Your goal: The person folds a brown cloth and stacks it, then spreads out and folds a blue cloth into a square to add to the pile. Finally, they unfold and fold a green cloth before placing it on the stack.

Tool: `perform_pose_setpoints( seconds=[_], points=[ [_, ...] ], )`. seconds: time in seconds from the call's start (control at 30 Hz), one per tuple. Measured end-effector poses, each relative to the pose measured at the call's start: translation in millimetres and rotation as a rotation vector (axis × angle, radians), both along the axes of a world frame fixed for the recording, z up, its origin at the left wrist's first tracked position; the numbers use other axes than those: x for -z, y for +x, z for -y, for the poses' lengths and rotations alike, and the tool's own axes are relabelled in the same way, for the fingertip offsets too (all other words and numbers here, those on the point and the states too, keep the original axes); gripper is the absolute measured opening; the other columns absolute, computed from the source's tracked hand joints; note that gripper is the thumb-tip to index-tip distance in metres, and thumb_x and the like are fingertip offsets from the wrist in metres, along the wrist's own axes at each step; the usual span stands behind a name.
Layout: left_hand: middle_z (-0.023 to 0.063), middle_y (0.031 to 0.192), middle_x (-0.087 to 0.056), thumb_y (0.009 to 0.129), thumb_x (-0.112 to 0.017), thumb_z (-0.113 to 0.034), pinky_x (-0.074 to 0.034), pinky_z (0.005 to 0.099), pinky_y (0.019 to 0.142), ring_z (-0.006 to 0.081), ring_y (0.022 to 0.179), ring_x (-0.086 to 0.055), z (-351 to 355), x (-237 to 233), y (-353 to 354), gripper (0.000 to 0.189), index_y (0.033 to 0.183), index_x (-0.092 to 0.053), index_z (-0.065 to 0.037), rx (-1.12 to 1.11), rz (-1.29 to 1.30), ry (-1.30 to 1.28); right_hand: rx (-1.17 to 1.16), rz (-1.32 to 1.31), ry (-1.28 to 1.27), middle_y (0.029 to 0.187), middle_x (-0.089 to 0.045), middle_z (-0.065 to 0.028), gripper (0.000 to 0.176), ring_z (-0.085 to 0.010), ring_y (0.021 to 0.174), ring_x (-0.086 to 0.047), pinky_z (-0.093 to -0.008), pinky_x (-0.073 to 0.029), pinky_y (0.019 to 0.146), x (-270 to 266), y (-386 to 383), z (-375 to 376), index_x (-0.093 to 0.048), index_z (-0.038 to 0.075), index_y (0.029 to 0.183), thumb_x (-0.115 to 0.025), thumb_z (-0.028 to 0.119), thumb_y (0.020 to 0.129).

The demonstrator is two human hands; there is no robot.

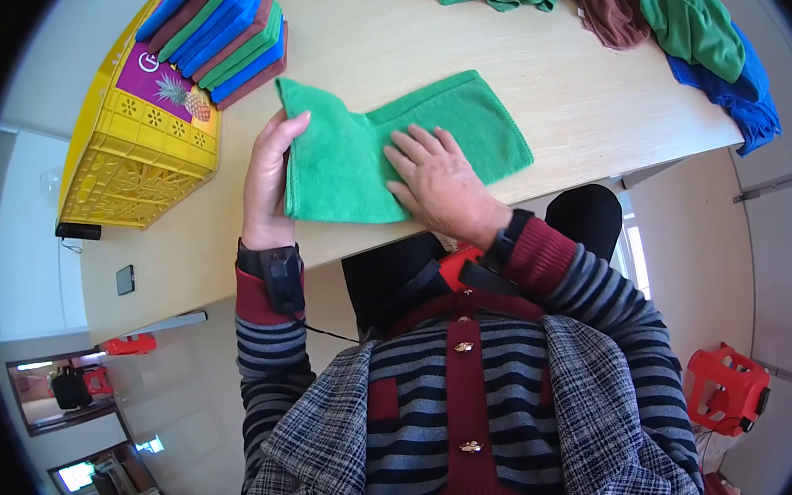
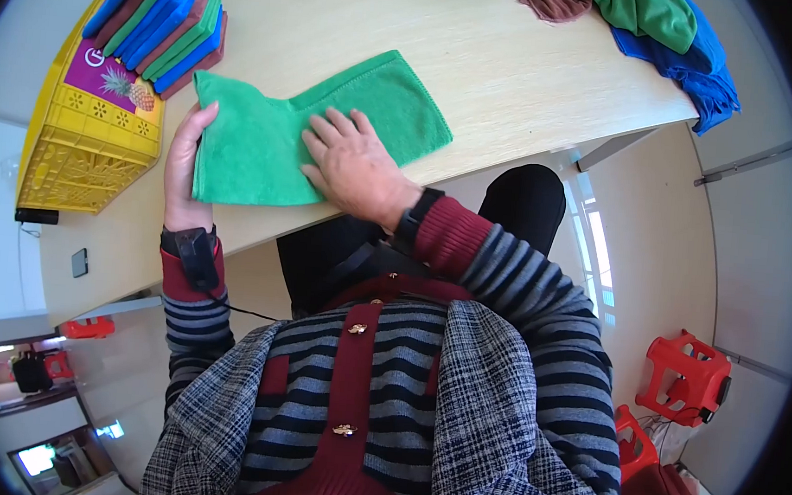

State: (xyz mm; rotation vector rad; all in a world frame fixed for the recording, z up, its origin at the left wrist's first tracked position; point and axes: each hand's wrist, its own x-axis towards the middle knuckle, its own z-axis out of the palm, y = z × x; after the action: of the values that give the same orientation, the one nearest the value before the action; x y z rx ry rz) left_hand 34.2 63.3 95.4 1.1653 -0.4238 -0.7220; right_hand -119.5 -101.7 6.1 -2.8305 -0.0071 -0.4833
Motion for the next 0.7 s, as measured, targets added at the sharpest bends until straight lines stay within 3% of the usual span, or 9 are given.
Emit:
perform_pose_setpoints(
  seconds=[0.2,0.37,0.53,0.63,0.7],
  points=[
    [0.0026,0.084,-0.066,0.094,-0.068,-0.020,-0.055,0.0269,0.070,0.0128,0.078,-0.068,73,1,1,0.019,0.100,-0.064,-0.001,0.068,0.205,0.170,-0.237,0.028,0.003,0.147,-0.051,-0.0168,0.055,-0.0338,0.141,-0.044,-0.0498,-0.030,0.120,0,-62,-3,-0.053,0.000,0.139,-0.065,0.030,0.094],
    [0.0023,0.068,-0.063,0.088,-0.072,-0.021,-0.053,0.0279,0.062,0.0142,0.066,-0.068,148,37,-14,0.022,0.080,-0.061,-0.004,0.111,0.460,0.468,-0.225,0.035,-0.050,0.145,-0.052,-0.0170,0.059,-0.0330,0.140,-0.044,-0.0501,-0.030,0.120,12,-78,0,-0.052,-0.001,0.139,-0.067,0.033,0.093],
    [0.0048,0.069,-0.064,0.086,-0.073,-0.020,-0.054,0.0300,0.059,0.0152,0.066,-0.068,183,62,-31,0.021,0.079,-0.061,-0.004,0.065,0.611,0.628,-0.191,0.075,-0.031,0.143,-0.053,-0.0159,0.056,-0.0325,0.138,-0.046,-0.0493,-0.030,0.120,23,-77,2,-0.055,0.001,0.137,-0.067,0.033,0.092],
    [0.0097,0.070,-0.067,0.084,-0.074,-0.021,-0.054,0.0329,0.057,0.0193,0.063,-0.068,193,74,-39,0.024,0.080,-0.061,-0.001,0.001,0.966,0.690,-0.219,0.071,0.013,0.142,-0.054,-0.0153,0.053,-0.0317,0.137,-0.047,-0.0490,-0.028,0.121,25,-79,4,-0.059,0.002,0.133,-0.067,0.032,0.090],
    [0.0114,0.071,-0.067,0.085,-0.074,-0.019,-0.055,0.0347,0.059,0.0219,0.064,-0.068,195,80,-43,0.023,0.081,-0.062,-0.001,0.026,0.944,0.652,-0.227,-0.028,0.002,0.142,-0.054,-0.0158,0.055,-0.0322,0.136,-0.048,-0.0487,-0.031,0.119,23,-79,5,-0.055,0.004,0.136,-0.068,0.032,0.090]
  ],
)
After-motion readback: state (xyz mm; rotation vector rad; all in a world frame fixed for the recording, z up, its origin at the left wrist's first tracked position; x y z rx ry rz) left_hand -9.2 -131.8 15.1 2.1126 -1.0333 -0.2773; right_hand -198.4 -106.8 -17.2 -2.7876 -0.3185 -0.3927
